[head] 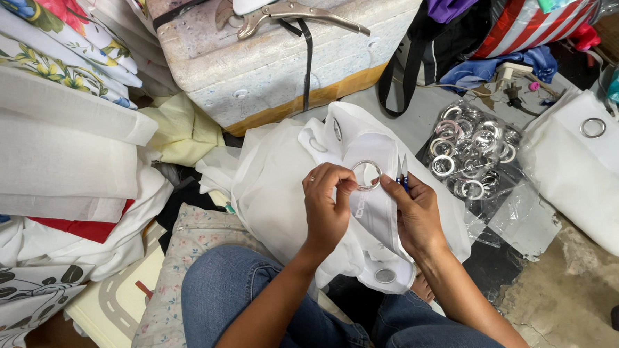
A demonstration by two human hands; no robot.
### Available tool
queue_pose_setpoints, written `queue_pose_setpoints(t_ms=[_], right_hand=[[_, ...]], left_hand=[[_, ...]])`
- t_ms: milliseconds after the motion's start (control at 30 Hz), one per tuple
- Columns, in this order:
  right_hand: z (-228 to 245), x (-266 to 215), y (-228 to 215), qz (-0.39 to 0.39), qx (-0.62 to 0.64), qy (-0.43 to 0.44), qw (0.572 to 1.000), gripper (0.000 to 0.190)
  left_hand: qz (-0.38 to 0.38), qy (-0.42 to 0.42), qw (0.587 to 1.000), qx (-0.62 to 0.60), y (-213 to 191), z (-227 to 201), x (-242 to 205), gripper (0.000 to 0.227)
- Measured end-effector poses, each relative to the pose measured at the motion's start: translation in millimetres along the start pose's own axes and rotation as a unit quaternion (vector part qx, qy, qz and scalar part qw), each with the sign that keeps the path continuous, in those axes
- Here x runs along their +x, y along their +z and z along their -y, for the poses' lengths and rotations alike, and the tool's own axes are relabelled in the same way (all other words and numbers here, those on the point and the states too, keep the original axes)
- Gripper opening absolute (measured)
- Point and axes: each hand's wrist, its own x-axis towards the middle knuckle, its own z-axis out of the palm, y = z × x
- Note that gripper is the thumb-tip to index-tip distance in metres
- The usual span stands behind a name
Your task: The person is attaching metal rings to a white fabric bag. They use a small tool to secure the rings into pre-cut holes in the fabric. The person handles the fabric and rings carefully, ensuring each ring is properly attached.
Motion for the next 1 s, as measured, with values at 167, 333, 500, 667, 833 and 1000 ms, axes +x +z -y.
queue_pose_setpoints(t_ms=[167, 333, 500, 667, 833, 1000], right_hand=[[8, -6, 6, -0.012, 0.009, 0.003, 1.0, 0.022], [16, -9, 4, -0.029, 0.001, 0.008, 1.0, 0.022], [22, -11, 8, -0.027, 0.011, 0.013, 0.999, 0.021], [4, 1, -11, 0.002, -0.009, 0.015, 1.0, 0.021], [4, -2, -30, 0.041, -0.033, 0.013, 0.999, 0.016], [28, -14, -34, 0.007, -0.214, -0.139, 0.967, 0.042]], left_hand=[[-0.027, -0.076, 0.994, -0.079, -15, 11, 11, 0.012], [-0.045, -0.13, 0.982, -0.127, -41, 7, 27, 0.015], [0.219, 0.008, 0.975, -0.025, -33, 0, 18, 0.033], [0.18, 0.142, 0.97, 0.077, -14, 25, 11, 0.014], [0.128, 0.218, 0.964, 0.085, -10, 18, 17, 0.012], [0.072, 0.276, 0.935, 0.209, -2, 22, 13, 0.018]])
